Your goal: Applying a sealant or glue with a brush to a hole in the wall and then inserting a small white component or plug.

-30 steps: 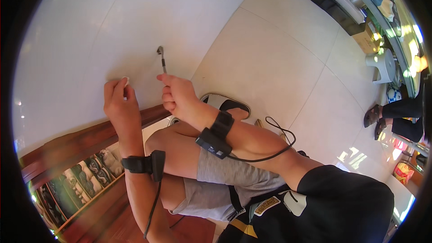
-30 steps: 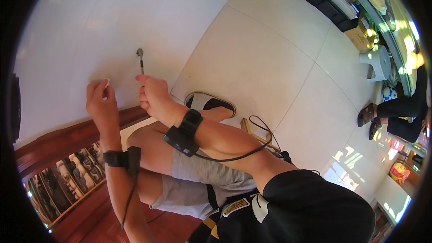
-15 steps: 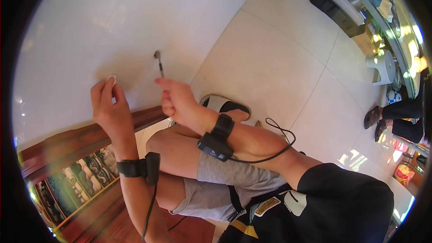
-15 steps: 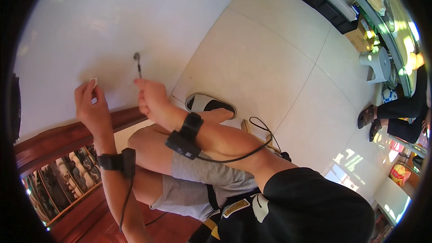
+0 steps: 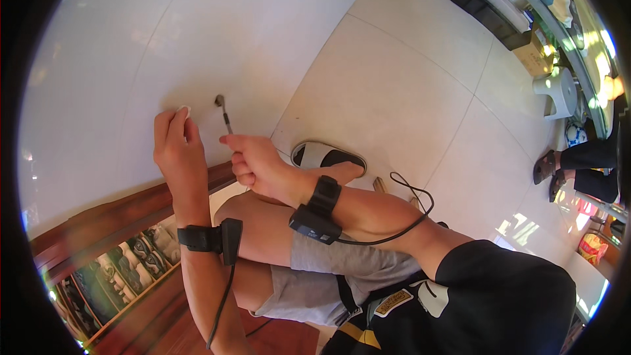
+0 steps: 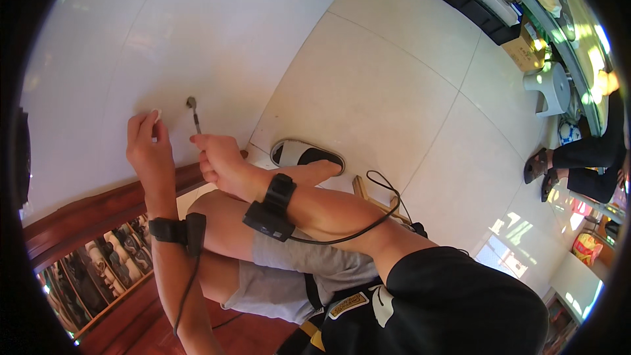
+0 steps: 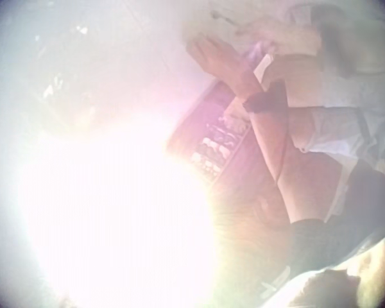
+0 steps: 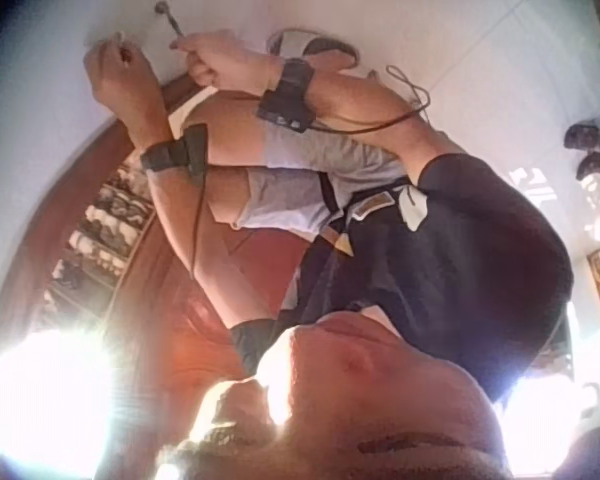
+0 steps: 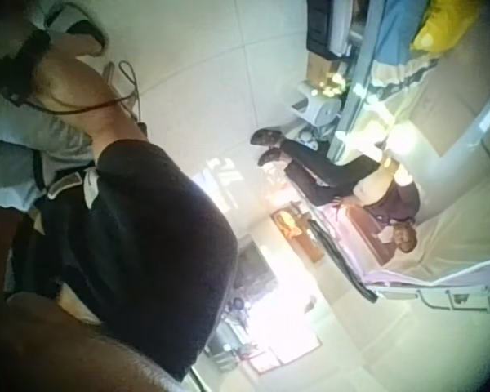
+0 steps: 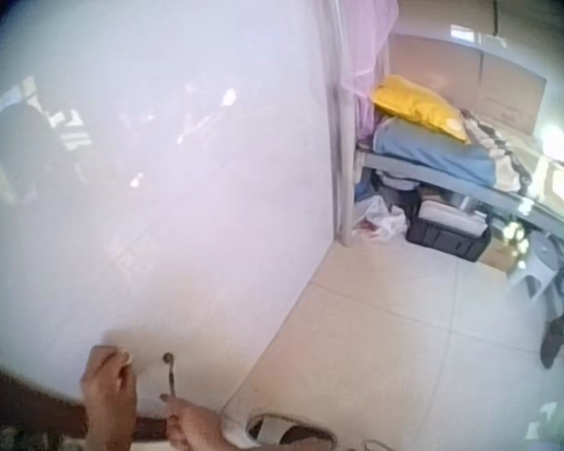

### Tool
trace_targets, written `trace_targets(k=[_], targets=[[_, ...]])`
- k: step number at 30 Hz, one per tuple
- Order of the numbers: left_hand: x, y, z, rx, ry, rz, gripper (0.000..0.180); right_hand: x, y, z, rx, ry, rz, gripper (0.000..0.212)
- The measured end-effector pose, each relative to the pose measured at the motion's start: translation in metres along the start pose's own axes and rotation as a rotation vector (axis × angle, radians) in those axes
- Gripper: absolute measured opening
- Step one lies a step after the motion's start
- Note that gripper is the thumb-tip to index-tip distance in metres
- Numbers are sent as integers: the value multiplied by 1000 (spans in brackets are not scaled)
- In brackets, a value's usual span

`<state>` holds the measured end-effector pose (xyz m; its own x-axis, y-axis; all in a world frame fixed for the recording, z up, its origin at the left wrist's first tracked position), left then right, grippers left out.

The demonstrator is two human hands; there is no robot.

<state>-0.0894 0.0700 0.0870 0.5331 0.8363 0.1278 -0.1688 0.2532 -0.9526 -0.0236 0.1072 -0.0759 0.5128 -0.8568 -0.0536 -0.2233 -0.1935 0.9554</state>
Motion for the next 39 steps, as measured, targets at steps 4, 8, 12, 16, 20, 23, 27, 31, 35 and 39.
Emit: trace_targets(k=[4,8,12,16,20,23,27,31,35,39], targets=[[12,20,12,-85,43,-11,21,-73,-56,23,138,-259,73,30],[-11,21,-5,-171,-61,-16,21,-10,-17,12,32,-68,42,25],[3,39,5,-144,-38,-65,20,-31,-35,14,70,-66,4,24],[15,40,20,-112,34,-47,20,-67,-55,12,171,-216,-5,22],[13,52,22,-154,27,-53,21,-46,-35,2,203,-129,-160,25],[22,57,28,-170,70,-68,22,-79,-47,4,230,-185,-228,25],[8,65,7,-222,-23,-87,22,-48,-29,-5,175,-130,-339,25],[11,52,4,-189,-36,-130,21,-67,-38,2,236,-108,-314,25],[14,25,5,-3,7,-52,22,-85,-49,7,238,-325,-161,25],[-2,19,4,-20,-22,-14,23,-31,-1,-9,110,-85,-190,30]])
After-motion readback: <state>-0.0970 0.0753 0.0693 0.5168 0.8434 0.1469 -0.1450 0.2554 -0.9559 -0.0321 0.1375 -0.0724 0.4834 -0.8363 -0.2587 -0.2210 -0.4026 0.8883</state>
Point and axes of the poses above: each hand's wrist, its own z-axis towards the middle knuckle, its own y-axis out of the palm, x = y × z, the point moved 8 cm from there along z, towards the middle knuckle, and after that the axes turned 15 degrees about -x, right-handed, at the moved point
